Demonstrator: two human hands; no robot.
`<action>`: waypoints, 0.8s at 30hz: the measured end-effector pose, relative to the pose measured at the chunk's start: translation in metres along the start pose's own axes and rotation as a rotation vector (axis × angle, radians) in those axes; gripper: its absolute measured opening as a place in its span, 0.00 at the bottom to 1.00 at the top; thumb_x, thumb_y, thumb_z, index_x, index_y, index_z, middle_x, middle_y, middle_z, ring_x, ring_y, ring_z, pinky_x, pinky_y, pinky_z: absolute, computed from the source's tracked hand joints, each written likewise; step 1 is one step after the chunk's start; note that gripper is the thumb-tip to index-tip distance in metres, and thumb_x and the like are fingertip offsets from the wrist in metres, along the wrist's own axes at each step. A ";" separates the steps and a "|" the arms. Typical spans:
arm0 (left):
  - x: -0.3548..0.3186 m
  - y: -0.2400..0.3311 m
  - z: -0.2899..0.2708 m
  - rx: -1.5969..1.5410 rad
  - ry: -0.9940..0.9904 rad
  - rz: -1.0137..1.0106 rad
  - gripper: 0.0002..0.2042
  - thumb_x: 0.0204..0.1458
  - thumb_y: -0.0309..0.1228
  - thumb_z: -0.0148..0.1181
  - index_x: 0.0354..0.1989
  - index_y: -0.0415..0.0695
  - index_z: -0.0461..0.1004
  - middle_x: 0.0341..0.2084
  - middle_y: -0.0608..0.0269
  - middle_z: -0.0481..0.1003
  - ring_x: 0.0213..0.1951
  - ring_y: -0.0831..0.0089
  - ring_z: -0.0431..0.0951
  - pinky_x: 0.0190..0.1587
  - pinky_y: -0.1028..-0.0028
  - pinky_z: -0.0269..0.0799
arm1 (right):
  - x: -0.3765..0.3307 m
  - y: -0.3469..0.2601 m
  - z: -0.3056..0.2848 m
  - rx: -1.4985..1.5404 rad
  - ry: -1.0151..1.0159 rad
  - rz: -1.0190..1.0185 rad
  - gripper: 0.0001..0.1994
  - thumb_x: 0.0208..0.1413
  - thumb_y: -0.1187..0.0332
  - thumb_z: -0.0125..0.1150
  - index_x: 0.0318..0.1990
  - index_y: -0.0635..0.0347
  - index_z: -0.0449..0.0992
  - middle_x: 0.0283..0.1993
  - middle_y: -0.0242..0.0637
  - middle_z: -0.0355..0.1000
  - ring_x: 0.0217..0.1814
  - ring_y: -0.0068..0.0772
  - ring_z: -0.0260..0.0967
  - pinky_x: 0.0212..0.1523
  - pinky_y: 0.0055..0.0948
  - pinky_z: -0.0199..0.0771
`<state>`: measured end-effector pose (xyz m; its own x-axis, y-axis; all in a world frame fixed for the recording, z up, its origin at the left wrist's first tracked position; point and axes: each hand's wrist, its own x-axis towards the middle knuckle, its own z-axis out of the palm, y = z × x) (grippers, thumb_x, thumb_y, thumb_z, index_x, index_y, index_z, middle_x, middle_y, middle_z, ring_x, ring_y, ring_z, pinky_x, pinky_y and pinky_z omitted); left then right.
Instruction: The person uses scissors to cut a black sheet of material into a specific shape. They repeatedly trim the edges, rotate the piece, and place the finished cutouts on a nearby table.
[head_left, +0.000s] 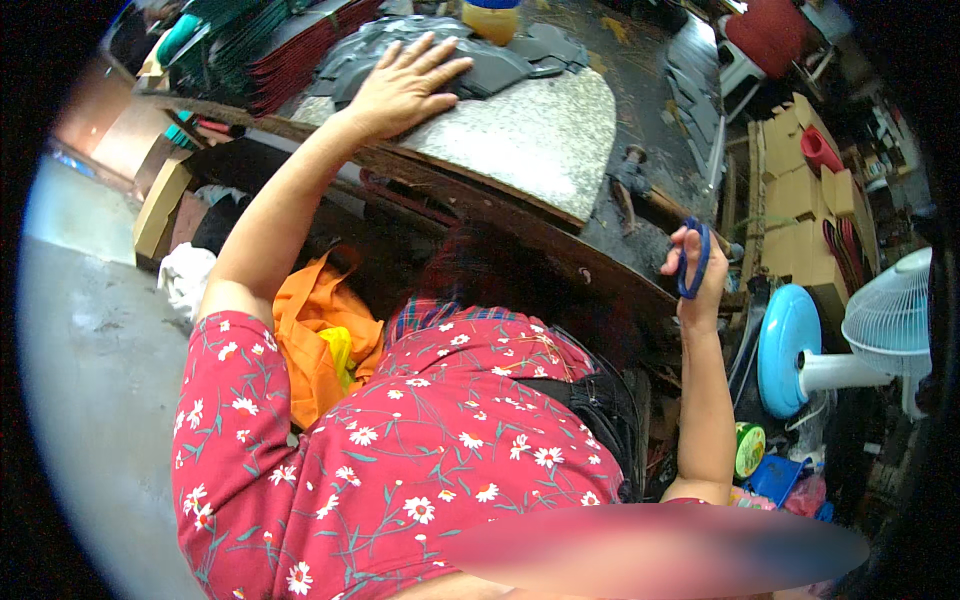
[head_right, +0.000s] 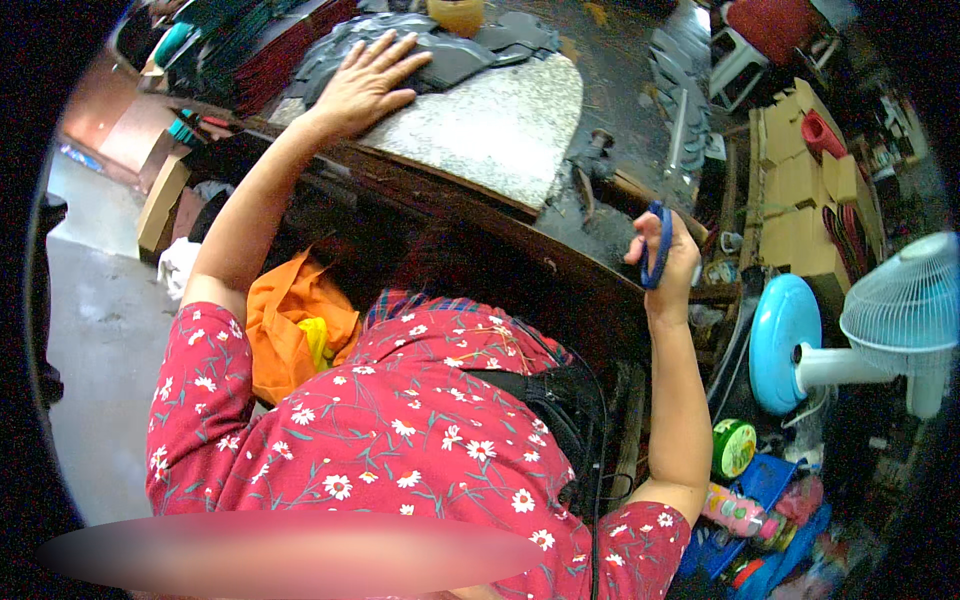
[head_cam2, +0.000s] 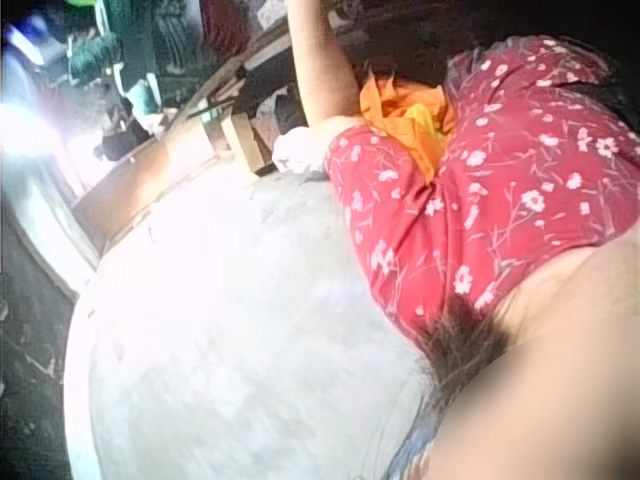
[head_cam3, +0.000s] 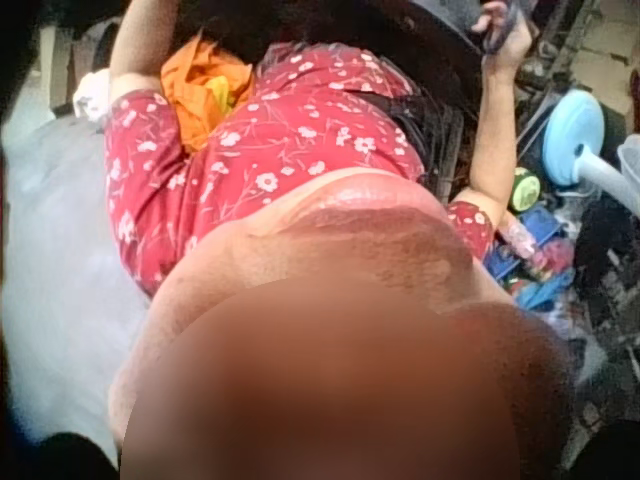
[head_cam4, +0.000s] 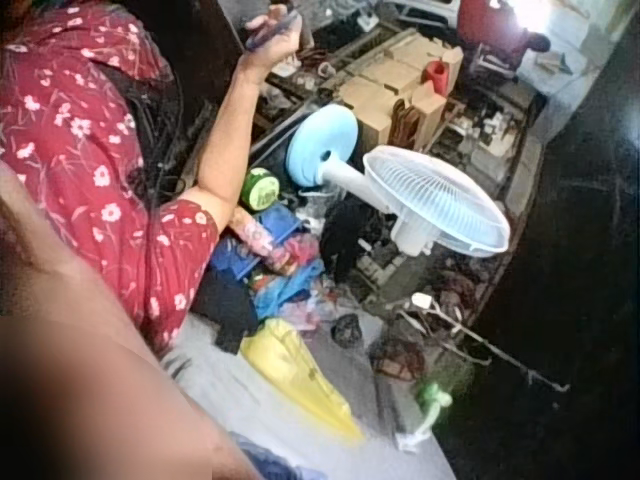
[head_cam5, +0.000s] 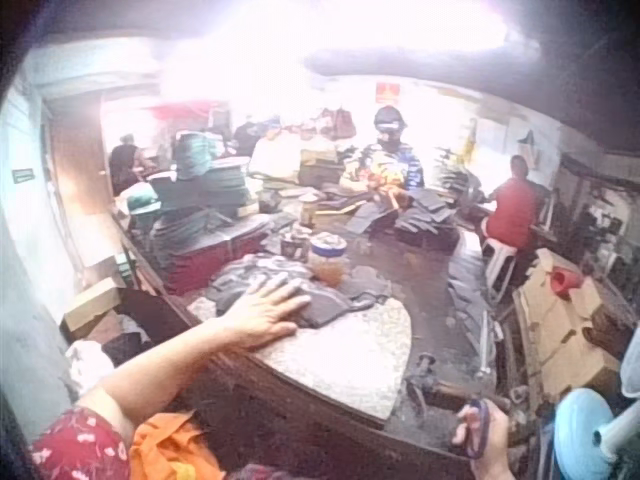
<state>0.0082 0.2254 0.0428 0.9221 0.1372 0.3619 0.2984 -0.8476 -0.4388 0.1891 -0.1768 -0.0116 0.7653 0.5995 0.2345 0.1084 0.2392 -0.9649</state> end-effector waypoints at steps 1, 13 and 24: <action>0.003 -0.002 0.002 -0.009 0.070 0.022 0.28 0.58 0.54 0.42 0.66 0.63 0.53 0.68 0.65 0.48 0.69 0.61 0.44 0.67 0.52 0.37 | 0.000 0.000 0.000 -0.012 -0.001 0.003 0.12 0.57 0.60 0.59 0.32 0.62 0.73 0.27 0.30 0.68 0.20 0.19 0.64 0.21 0.18 0.66; 0.108 0.111 -0.050 -0.227 0.231 0.369 0.23 0.50 0.46 0.59 0.52 0.48 0.71 0.59 0.55 0.62 0.62 0.58 0.58 0.61 0.54 0.56 | -0.002 -0.008 0.003 0.092 0.078 -0.008 0.20 0.59 0.52 0.54 0.31 0.63 0.71 0.22 0.31 0.66 0.19 0.20 0.65 0.22 0.20 0.68; 0.237 0.273 -0.021 -0.581 -0.112 0.292 0.47 0.36 0.72 0.52 0.65 0.56 0.58 0.66 0.46 0.48 0.63 0.39 0.53 0.58 0.48 0.58 | -0.011 -0.013 0.020 0.137 0.096 0.010 0.19 0.58 0.53 0.55 0.32 0.65 0.71 0.26 0.32 0.66 0.20 0.22 0.65 0.23 0.20 0.67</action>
<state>0.3028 0.0158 0.0257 0.9744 -0.1139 0.1937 -0.1201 -0.9926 0.0205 0.1666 -0.1714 0.0010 0.8237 0.5282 0.2060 0.0179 0.3389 -0.9407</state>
